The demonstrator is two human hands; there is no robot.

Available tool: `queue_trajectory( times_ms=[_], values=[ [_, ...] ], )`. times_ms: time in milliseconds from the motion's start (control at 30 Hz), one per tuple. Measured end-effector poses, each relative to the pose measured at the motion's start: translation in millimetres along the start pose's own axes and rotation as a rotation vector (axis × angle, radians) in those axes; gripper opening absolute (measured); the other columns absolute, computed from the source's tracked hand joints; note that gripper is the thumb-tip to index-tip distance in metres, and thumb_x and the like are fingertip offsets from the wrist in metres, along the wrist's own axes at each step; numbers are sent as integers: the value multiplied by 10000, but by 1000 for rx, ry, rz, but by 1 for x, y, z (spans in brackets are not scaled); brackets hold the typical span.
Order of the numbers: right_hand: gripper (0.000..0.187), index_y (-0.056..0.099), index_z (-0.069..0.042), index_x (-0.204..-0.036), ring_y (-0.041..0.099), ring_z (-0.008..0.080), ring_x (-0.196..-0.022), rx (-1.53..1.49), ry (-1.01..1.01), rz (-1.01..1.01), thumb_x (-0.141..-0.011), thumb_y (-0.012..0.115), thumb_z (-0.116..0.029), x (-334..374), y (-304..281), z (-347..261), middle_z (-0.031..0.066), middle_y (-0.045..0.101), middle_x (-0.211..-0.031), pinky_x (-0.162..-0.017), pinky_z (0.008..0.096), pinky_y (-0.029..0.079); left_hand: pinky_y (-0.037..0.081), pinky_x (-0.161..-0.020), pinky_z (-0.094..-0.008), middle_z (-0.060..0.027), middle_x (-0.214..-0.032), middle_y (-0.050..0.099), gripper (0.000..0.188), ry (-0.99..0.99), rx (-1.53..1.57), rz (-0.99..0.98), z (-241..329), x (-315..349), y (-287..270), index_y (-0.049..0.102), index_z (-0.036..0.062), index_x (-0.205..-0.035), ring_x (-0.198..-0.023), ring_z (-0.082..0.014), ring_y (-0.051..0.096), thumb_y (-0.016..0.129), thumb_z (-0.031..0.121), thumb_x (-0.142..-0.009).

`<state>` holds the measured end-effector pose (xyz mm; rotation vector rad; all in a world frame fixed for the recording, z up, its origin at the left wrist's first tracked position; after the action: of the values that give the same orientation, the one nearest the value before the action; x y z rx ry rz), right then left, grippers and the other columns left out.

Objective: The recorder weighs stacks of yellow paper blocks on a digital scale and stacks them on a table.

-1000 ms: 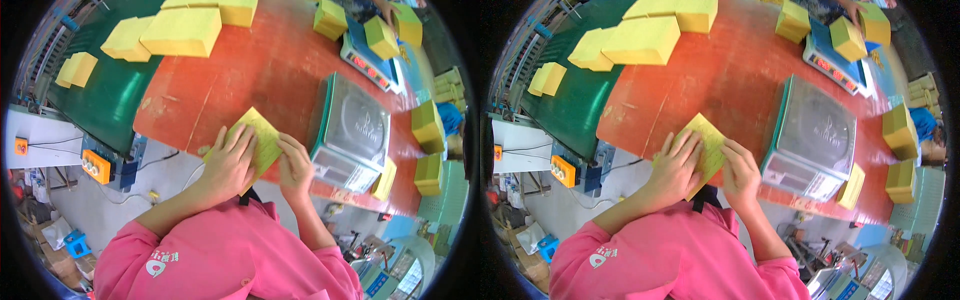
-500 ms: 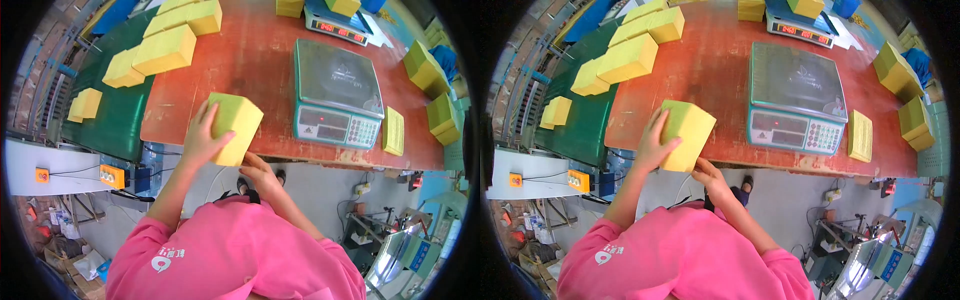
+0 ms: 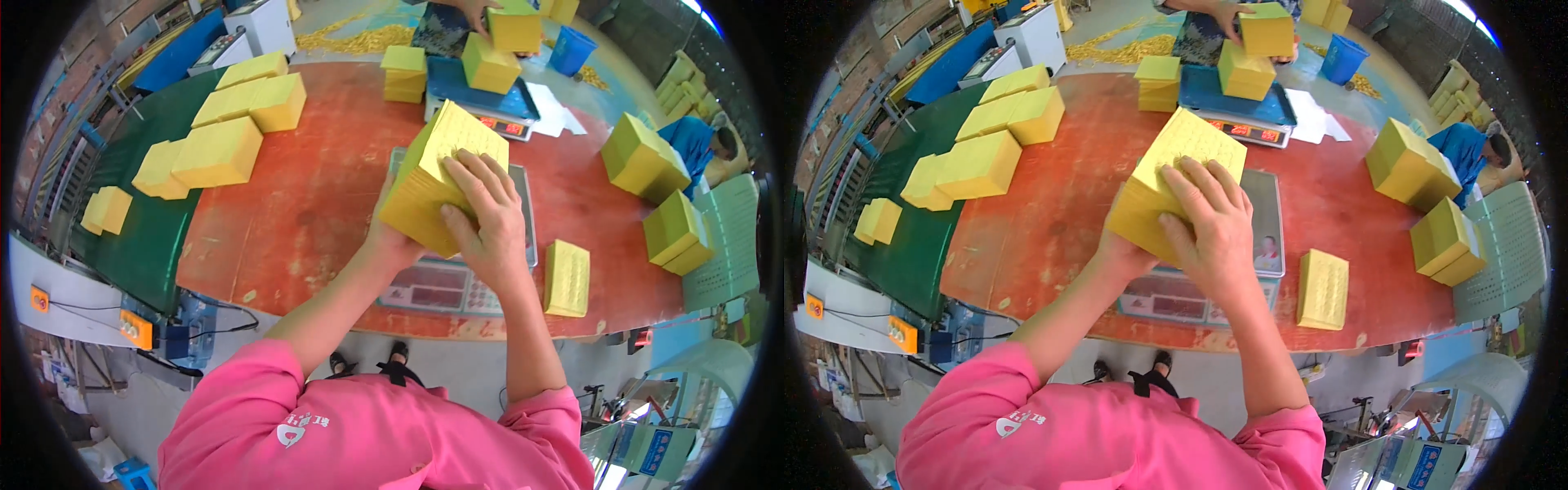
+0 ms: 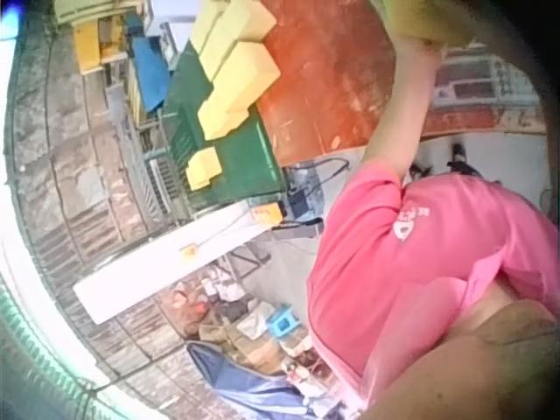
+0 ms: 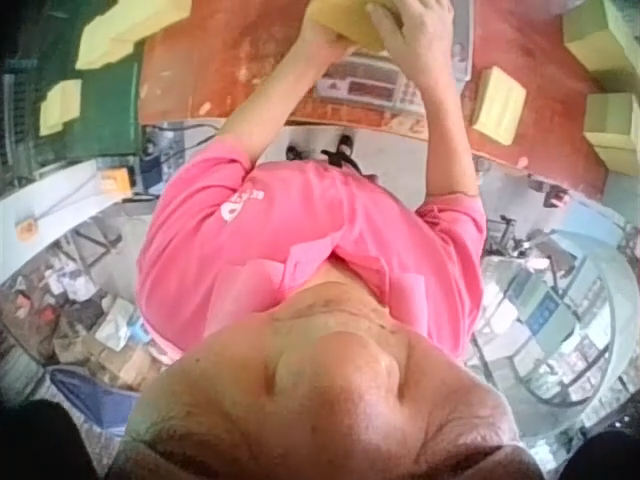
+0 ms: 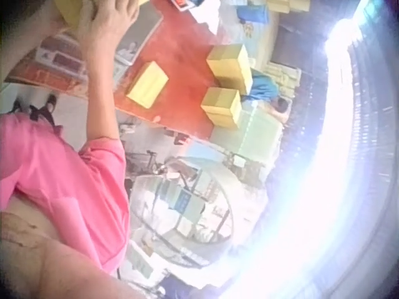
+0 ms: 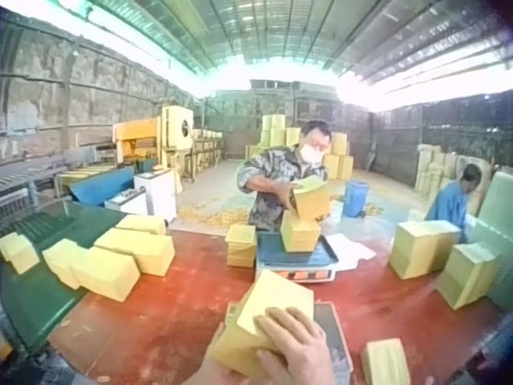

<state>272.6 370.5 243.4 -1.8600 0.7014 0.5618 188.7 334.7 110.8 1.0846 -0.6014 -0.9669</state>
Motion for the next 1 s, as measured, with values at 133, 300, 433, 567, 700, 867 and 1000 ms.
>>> queue_trajectory(
  times_ms=[133, 300, 433, 567, 700, 867, 1000],
  values=[
    [500, 604, -84, -1258, 504, 367, -1230, -93, -67, -95, -769, 697, -129, -9, 3, 40, 129, 581, -1302, -1025, 486, 387, 505, -951, -444, -91, -1311, 557, 570, -31, -30, 69, -24, -31, -45, 466, 125, -1371, -1181, -248, 572, 343, 539, -1000],
    [476, 625, -79, -1227, 470, 362, -1278, 38, -25, -190, -755, 689, -99, 18, 19, 44, 121, 571, -1318, -1059, 488, 346, 541, -914, -410, -118, -1236, 613, 517, -170, 35, 440, -34, 11, -70, 525, 75, -1288, -1097, -268, 624, 445, 490, -991],
    [512, 616, -91, -1241, 420, 376, -1324, 170, 9, -279, -738, 712, -114, 27, 30, 23, 140, 536, -1355, -1089, 522, 297, 541, -898, -419, -169, -1215, 618, 551, -483, -103, 311, 6, 66, -83, 482, 24, -1323, -1049, -309, 639, 492, 458, -984],
    [576, 600, -74, -1252, 401, 409, -1339, 302, 86, -288, -698, 747, -135, -1, 31, -23, 184, 528, -1352, -1097, 553, 277, 545, -836, -403, -188, -1214, 613, 584, -292, -1040, 402, 159, 75, -126, 449, 5, -1364, -1046, -268, 635, 568, 408, -958],
    [516, 636, -34, -1178, 533, 380, -1210, -127, -30, -120, -677, 750, -83, -16, 62, -78, 180, 598, -1250, -1032, 501, 392, 466, -981, -369, -176, -1272, 608, 613, 122, -1800, 642, 337, 30, -168, 520, -35, -1315, -1166, -271, 591, 608, 419, -914],
    [322, 656, -10, -1119, 635, 333, -1051, -534, 191, -455, -805, 711, -60, 4, 221, -122, 187, 650, -1146, -896, 393, 512, 426, -1012, -450, -231, -1234, 608, 670, 447, -2211, 725, 456, -68, -176, 557, 1, -1277, -1200, -354, 546, 547, 547, -887],
    [305, 643, 3, -1138, 648, 338, -1034, -703, 555, -513, -849, 686, -85, 33, 287, -107, 201, 653, -1125, -868, 376, 523, 304, -1103, -516, -216, -1385, 501, 734, 204, -2431, 766, 489, -152, -202, 513, 62, -1353, -1339, -355, 407, 502, 622, -879]
  ],
)
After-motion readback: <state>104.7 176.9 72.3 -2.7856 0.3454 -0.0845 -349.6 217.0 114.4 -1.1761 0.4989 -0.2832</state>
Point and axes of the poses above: each hand's wrist, its own x-axis away from the middle knuckle, its own y-axis out of the palm, z = x × y, the point moved 10 cm from there along -x, towards the middle knuckle
